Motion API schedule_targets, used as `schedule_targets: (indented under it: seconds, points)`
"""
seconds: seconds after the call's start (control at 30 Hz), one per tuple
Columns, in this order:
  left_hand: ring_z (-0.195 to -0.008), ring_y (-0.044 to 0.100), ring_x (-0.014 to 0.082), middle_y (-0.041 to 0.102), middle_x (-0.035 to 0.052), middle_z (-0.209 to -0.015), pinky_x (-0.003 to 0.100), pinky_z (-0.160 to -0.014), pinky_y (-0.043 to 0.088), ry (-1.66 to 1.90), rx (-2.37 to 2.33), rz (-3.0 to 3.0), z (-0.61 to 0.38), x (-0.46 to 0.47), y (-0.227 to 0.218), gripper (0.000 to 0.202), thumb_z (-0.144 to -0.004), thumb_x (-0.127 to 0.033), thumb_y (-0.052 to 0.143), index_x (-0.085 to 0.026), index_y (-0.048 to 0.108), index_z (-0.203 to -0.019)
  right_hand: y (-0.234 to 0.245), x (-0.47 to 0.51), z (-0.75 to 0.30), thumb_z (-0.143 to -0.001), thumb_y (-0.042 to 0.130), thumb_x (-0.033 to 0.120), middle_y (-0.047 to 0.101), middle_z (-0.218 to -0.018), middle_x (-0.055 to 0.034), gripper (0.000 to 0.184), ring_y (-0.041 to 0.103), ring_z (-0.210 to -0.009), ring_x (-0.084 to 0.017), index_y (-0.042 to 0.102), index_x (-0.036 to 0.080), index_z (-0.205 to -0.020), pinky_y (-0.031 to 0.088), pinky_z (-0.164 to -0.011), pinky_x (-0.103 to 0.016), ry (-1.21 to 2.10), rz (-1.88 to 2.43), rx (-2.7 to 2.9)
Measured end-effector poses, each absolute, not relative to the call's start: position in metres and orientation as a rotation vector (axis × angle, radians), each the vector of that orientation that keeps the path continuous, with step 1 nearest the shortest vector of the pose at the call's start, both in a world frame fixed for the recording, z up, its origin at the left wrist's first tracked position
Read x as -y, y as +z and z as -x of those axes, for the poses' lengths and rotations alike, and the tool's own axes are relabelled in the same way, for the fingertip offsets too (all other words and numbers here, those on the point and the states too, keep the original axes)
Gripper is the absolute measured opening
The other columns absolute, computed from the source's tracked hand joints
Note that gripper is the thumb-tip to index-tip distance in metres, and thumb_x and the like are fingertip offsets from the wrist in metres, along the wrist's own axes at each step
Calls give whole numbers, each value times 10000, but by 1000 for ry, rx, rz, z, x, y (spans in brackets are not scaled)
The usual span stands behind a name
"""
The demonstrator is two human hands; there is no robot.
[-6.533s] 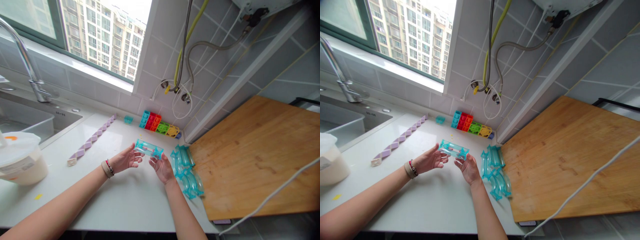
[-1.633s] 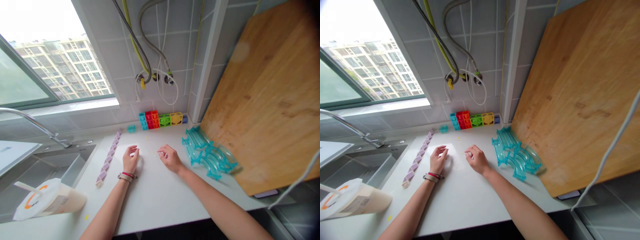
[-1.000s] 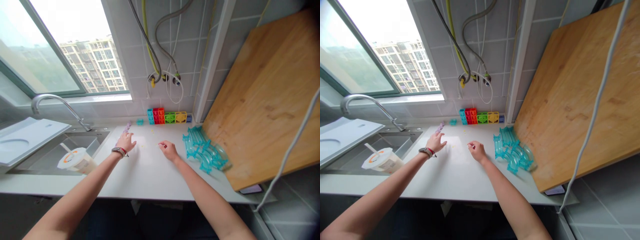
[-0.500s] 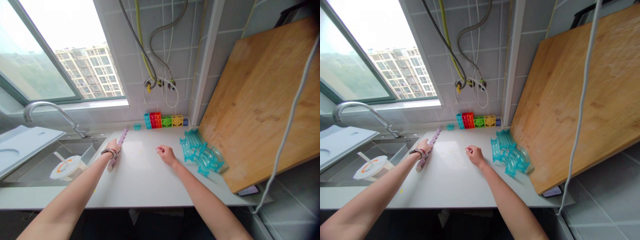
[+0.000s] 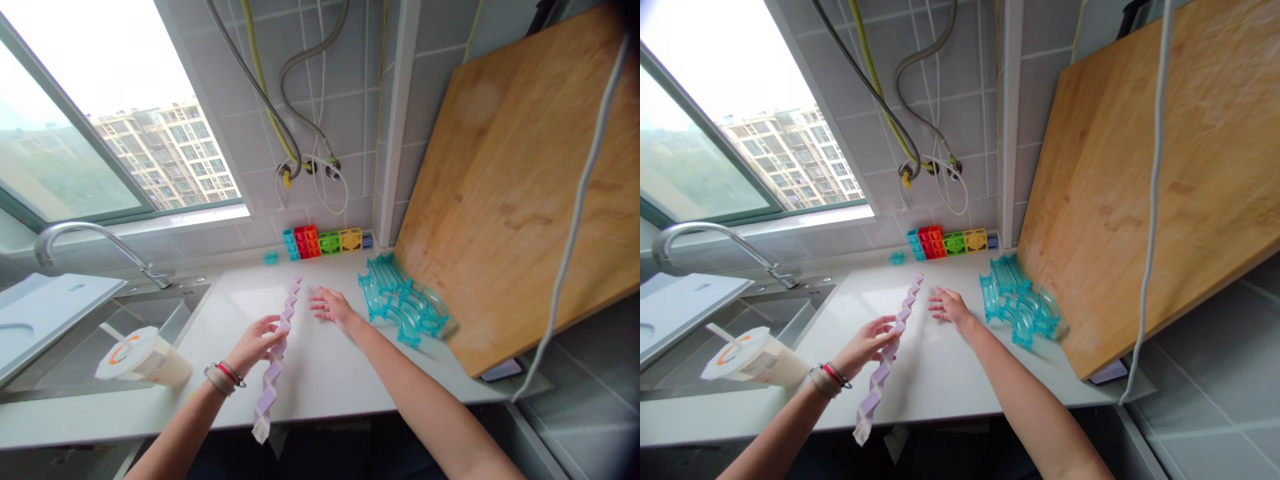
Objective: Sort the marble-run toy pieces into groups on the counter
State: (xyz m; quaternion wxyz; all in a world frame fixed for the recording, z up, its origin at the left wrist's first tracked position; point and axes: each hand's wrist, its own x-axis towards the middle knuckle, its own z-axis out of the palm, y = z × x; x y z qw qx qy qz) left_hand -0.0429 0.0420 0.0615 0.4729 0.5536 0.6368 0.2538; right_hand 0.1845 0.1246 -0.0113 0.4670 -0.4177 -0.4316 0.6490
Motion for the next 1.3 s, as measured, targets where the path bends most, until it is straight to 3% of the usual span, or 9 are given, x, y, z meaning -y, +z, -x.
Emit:
schedule_targets:
  seconds: [0.1,0.27,0.37,0.47,0.57,0.77,0.83,1.03,1.3]
  points:
    - [-611,652,131,624,9,-922,193,-436,465,553,-1411,-1339,5,-15,55,617,-736,-478,789,-249,519,-1242,-3,-119,-188,-909,640,504,739,-1060,-106,366,727,-791,-176,644,197,-1108,612,-676,-300,1731,933,935]
    - [-526,586,60,564,-32,-940,166,-433,440,554,-1308,-1401,-27,-3,53,579,-771,-378,772,-281,448,-1242,6,-114,-190,-907,666,376,733,-975,-100,268,721,-740,-172,640,156,-1059,580,-609,-261,1787,876,792]
    - [-604,675,127,599,-15,-935,247,-515,547,434,-1243,-1373,-26,-16,61,616,-778,-451,778,-281,448,-1269,6,-116,-191,-938,616,355,721,-874,-76,241,711,-680,-159,633,149,-1060,572,-595,-252,1764,899,703]
    - [-669,726,178,656,31,-932,282,-575,561,387,-1219,-1392,-18,-46,69,519,-828,-583,695,-224,555,-1175,5,-117,-188,-940,612,372,700,-807,-48,254,668,-580,-130,631,150,-1063,549,-539,-234,1752,913,644]
    - [-709,718,180,671,65,-954,287,-600,558,595,-1280,-1387,-13,-86,68,530,-869,-669,582,-177,623,-1060,5,-115,-185,-908,656,383,688,-774,-31,282,614,-502,-106,636,150,-1065,513,-472,-216,1761,911,628]
    - [-821,677,181,658,88,-1060,275,-636,560,957,-1201,-1340,-19,-133,41,564,-870,-655,598,-169,627,-1157,8,-106,-181,-874,683,422,679,-740,-11,332,610,-476,-114,632,161,-1072,510,-417,-214,1878,852,744]
    - [-783,657,164,648,57,-979,255,-611,545,1002,-1142,-1342,-20,-133,31,515,-885,-631,598,-168,630,-1106,8,-104,-180,-872,685,446,679,-734,-11,349,617,-478,-115,637,157,-1061,516,-412,-209,1923,839,792]
    - [-443,510,95,478,-75,-626,220,-461,393,924,-1037,-1386,-16,-120,17,390,-972,-575,486,-204,511,-853,3,-99,-174,-886,675,540,678,-704,-21,429,603,-456,-110,639,129,-1004,517,-396,-205,2017,776,869]
    - [-542,397,111,446,-58,-554,243,-539,296,911,-1299,-1870,-10,-118,19,421,-980,-466,446,-203,423,-652,-3,-90,-173,-917,595,636,686,-684,-25,512,599,-440,-125,620,146,-1063,506,-383,-222,2077,810,948]
